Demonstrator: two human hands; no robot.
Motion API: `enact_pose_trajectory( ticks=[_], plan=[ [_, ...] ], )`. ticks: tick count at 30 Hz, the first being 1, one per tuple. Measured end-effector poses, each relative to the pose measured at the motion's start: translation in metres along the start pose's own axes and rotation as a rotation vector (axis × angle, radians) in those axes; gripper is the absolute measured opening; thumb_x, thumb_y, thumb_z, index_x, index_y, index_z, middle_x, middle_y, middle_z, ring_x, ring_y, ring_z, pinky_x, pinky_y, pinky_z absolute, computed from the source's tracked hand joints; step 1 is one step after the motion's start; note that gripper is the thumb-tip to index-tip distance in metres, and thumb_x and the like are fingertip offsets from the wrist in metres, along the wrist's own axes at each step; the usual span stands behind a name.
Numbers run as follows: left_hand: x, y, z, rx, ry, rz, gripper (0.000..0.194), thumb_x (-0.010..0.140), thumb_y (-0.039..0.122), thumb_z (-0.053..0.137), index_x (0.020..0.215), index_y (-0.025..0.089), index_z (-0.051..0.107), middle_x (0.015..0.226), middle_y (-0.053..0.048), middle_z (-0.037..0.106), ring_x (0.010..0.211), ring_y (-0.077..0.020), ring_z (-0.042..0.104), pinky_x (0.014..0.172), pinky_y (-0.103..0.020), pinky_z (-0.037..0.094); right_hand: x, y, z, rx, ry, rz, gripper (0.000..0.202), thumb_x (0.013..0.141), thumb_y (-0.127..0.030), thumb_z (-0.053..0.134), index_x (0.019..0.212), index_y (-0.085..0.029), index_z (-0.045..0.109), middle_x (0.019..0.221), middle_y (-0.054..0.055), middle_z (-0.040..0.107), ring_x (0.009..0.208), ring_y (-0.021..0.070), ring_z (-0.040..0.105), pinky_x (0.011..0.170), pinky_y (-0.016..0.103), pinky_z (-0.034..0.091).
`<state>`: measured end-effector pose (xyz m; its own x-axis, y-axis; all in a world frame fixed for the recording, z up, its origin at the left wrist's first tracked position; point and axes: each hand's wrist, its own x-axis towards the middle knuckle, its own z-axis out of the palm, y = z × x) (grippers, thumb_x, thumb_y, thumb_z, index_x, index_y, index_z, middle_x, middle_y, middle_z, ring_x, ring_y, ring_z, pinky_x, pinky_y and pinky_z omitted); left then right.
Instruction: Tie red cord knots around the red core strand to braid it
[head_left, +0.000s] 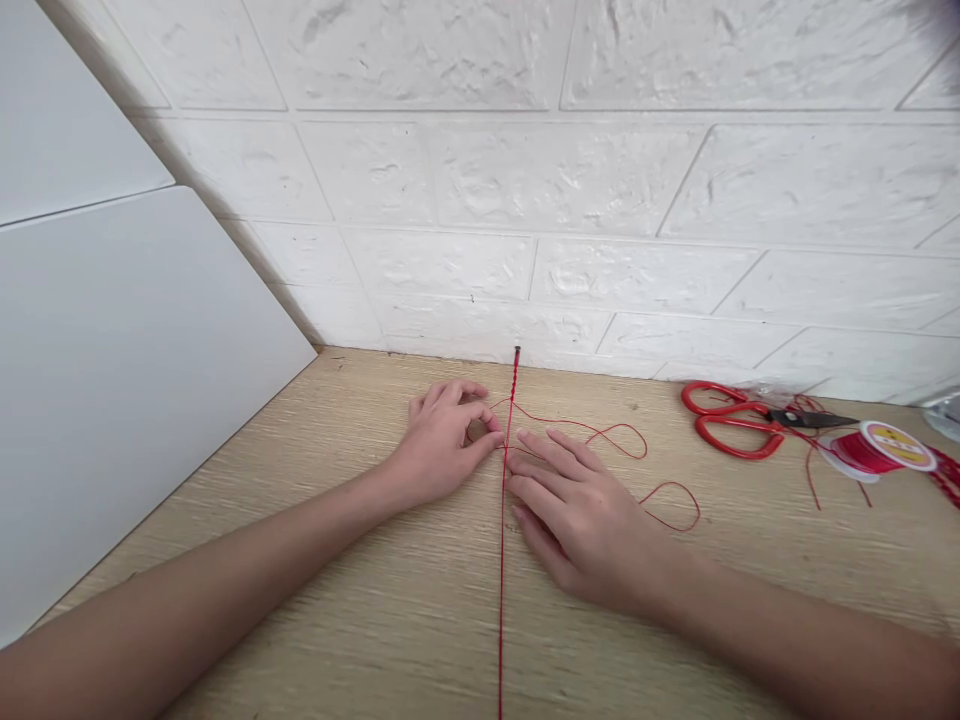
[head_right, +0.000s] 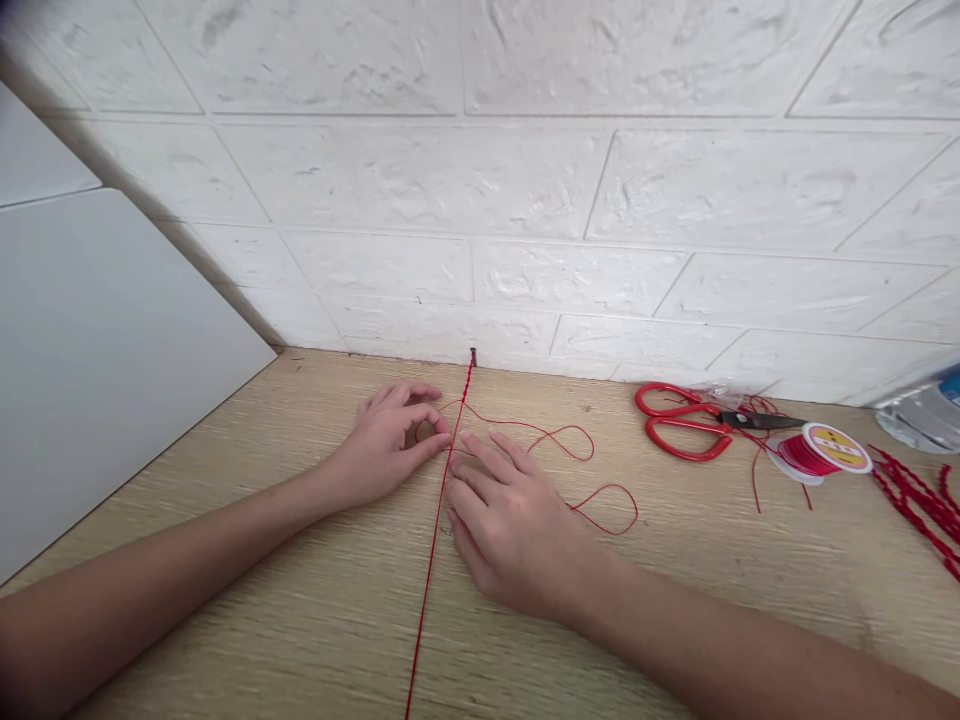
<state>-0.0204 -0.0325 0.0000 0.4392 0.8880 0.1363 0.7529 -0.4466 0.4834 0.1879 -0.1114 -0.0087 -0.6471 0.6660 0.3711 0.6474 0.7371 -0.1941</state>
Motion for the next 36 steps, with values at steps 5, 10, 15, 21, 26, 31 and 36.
enact_pose_trajectory(
  ticks=[5, 10, 15, 21, 26, 31, 36],
  plan=[
    [-0.001, 0.0014, -0.001, 0.005, 0.003, 0.022, 0.015, 0.093, 0.038, 0.058, 0.093, 0.027, 0.068, 0.129, -0.002, 0.058, 0.126, -0.0264, 0.047, 0.107, -0.052, 0.031, 0.0002, 0.0001, -0.0007, 0.012, -0.009, 0.003, 0.027, 0.096, -0.019, 0.049, 0.117, -0.014, 0.065, 0.124, 0.011, 0.069, 0.141, 0.0288, 0.043, 0.121, 0.049, 0.03],
    [-0.0016, 0.0011, -0.0016, -0.007, -0.003, 0.04, 0.015, 0.092, 0.04, 0.061, 0.101, 0.033, 0.07, 0.13, -0.002, 0.056, 0.127, -0.0275, 0.046, 0.108, -0.053, 0.03, 0.0015, 0.0001, -0.0022, 0.024, -0.021, 0.0, 0.026, 0.097, -0.019, 0.049, 0.117, -0.014, 0.064, 0.126, 0.011, 0.068, 0.142, 0.0285, 0.041, 0.121, 0.049, 0.029],
    [-0.0024, 0.0004, -0.0004, 0.002, -0.028, 0.046, 0.015, 0.093, 0.038, 0.059, 0.089, 0.027, 0.068, 0.134, -0.003, 0.055, 0.129, -0.0285, 0.044, 0.108, -0.055, 0.029, 0.0018, -0.0003, -0.0035, 0.042, -0.045, 0.003, 0.028, 0.098, -0.02, 0.047, 0.12, -0.014, 0.063, 0.129, 0.01, 0.066, 0.142, 0.0271, 0.041, 0.121, 0.048, 0.028],
    [-0.0025, 0.0005, -0.0007, 0.007, -0.065, 0.066, 0.019, 0.095, 0.036, 0.054, 0.088, 0.023, 0.066, 0.138, -0.005, 0.054, 0.13, -0.0296, 0.044, 0.106, -0.055, 0.032, 0.0019, -0.0004, -0.0047, 0.058, -0.078, 0.018, 0.027, 0.099, -0.02, 0.044, 0.118, -0.016, 0.063, 0.129, 0.009, 0.066, 0.144, 0.027, 0.037, 0.123, 0.049, 0.023],
    [-0.002, 0.0002, -0.0011, -0.034, -0.041, 0.04, 0.016, 0.095, 0.033, 0.054, 0.086, 0.022, 0.063, 0.131, -0.004, 0.058, 0.127, -0.0271, 0.047, 0.105, -0.052, 0.032, 0.0029, 0.0001, -0.0044, 0.057, -0.073, 0.019, 0.026, 0.099, -0.02, 0.044, 0.117, -0.016, 0.062, 0.128, 0.009, 0.067, 0.144, 0.0271, 0.038, 0.123, 0.051, 0.022],
    [0.0008, 0.0007, -0.0017, -0.136, 0.022, -0.007, 0.013, 0.094, 0.03, 0.053, 0.088, 0.022, 0.061, 0.12, -0.005, 0.062, 0.12, -0.0262, 0.051, 0.105, -0.05, 0.034, 0.002, -0.0001, -0.0029, 0.053, -0.053, 0.019, 0.024, 0.098, -0.02, 0.046, 0.115, -0.016, 0.062, 0.126, 0.009, 0.068, 0.142, 0.0274, 0.041, 0.123, 0.053, 0.022],
    [0.003, -0.0022, -0.0042, -0.402, 0.15, -0.089, 0.019, 0.097, 0.037, 0.05, 0.093, 0.02, 0.057, 0.112, -0.007, 0.065, 0.105, -0.0224, 0.058, 0.095, -0.041, 0.045, 0.0015, 0.0009, -0.0019, 0.049, -0.042, 0.014, 0.027, 0.098, -0.02, 0.045, 0.118, -0.015, 0.062, 0.123, 0.01, 0.069, 0.141, 0.0285, 0.042, 0.122, 0.054, 0.023]
  ],
)
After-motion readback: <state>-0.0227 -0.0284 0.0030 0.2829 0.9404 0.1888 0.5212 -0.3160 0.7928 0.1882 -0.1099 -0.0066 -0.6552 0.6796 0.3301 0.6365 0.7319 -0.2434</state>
